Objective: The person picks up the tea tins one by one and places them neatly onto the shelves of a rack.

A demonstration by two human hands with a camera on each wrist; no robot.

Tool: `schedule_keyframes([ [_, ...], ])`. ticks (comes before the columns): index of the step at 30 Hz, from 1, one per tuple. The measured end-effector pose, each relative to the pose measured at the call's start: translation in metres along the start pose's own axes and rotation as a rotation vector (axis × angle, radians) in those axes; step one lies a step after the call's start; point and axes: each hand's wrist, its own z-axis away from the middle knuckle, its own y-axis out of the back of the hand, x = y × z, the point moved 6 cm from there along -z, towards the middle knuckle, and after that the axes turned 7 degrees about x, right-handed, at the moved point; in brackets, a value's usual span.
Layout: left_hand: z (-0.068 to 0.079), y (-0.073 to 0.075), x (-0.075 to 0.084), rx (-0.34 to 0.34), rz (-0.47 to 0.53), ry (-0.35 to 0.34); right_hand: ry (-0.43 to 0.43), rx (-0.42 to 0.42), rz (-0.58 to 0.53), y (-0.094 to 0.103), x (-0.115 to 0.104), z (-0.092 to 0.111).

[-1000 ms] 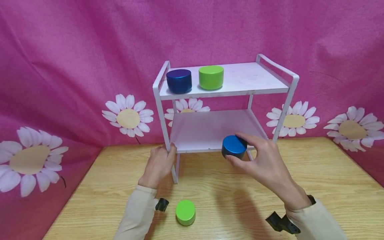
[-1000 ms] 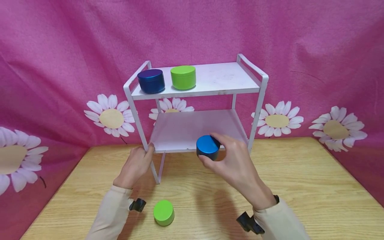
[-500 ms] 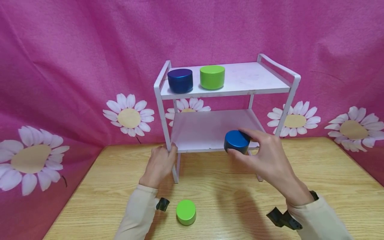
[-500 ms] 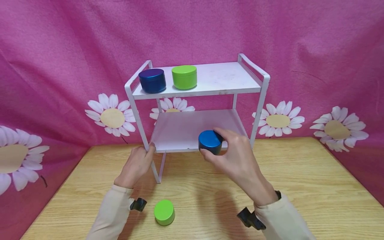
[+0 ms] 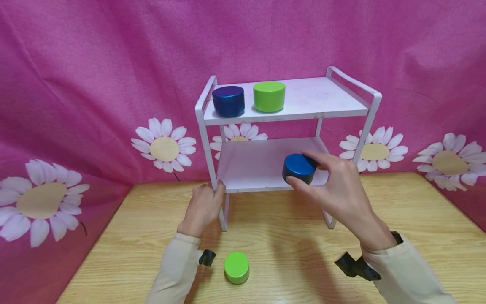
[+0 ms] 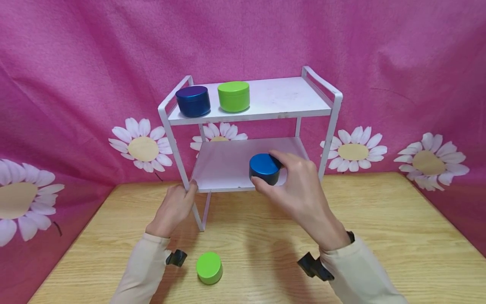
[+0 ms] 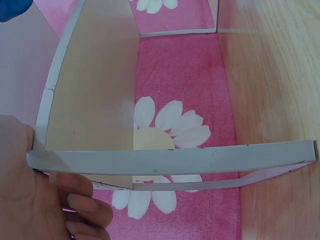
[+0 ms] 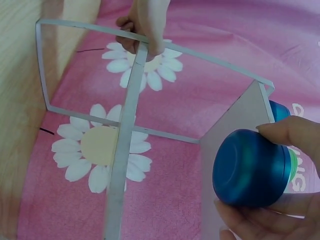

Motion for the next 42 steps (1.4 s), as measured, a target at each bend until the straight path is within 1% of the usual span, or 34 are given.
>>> schedule_keyframes([
  [5, 0.0, 0.0, 0.0, 0.006, -0.002, -0.009, -0.012, -0.009, 0.007, 0.0, -0.001, -0.003],
  [12, 0.0, -0.001, 0.001, -0.003, 0.024, 0.001, 0.015, 0.014, 0.008, 0.006, -0.004, -0.007],
  [19, 0.001, -0.001, -0.001, -0.013, 0.027, 0.02, 0.008, 0.033, 0.018, 0.017, -0.009, -0.013],
  [24, 0.001, 0.0, 0.0, -0.006, 0.022, 0.019, 0.004, 0.047, 0.027, 0.025, -0.011, -0.018],
  [31, 0.001, 0.0, 0.0, -0.001, 0.019, 0.015, 0.038, 0.073, 0.041, 0.032, -0.017, -0.023],
  [38, 0.001, 0.0, -0.001, -0.005, 0.018, 0.018, 0.044, 0.102, 0.033, 0.04, -0.024, -0.03],
  [42, 0.001, 0.0, 0.0, 0.001, 0.019, 0.006, 0.065, 0.116, 0.04, 0.045, -0.03, -0.034],
])
